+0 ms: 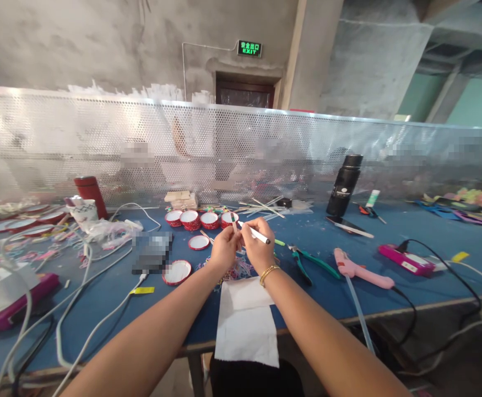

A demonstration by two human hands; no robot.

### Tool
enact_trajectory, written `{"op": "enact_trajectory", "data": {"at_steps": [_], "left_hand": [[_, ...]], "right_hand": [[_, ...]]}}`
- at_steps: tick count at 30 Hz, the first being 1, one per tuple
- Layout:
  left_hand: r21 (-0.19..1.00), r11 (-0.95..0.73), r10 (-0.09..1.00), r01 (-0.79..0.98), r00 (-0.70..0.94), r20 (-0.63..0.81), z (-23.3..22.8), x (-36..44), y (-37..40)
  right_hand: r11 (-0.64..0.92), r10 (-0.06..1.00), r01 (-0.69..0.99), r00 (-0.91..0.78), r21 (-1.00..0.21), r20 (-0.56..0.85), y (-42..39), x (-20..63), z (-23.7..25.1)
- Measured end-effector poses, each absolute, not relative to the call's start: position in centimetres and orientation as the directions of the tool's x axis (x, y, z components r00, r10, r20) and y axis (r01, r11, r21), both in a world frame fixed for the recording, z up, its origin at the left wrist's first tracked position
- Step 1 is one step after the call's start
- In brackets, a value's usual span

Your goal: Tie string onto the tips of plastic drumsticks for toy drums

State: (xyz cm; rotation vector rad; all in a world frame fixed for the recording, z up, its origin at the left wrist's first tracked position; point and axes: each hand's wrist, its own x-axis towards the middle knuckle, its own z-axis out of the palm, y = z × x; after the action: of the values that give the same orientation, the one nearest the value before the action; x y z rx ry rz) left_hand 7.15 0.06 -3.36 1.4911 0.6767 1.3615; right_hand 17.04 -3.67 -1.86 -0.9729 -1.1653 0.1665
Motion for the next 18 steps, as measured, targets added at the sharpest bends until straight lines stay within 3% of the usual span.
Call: {"op": "enact_trajectory", "data": {"at_steps": [18], "left_hand": [[0.902, -0.371, 0.875, -0.218, 0.242, 0.419, -3.38, 7.22, 0.11]], "right_hand": [[0.628, 0.582, 0.332, 0.400, -0.704, 0.708, -4.10, 16.88, -1.52]]}}
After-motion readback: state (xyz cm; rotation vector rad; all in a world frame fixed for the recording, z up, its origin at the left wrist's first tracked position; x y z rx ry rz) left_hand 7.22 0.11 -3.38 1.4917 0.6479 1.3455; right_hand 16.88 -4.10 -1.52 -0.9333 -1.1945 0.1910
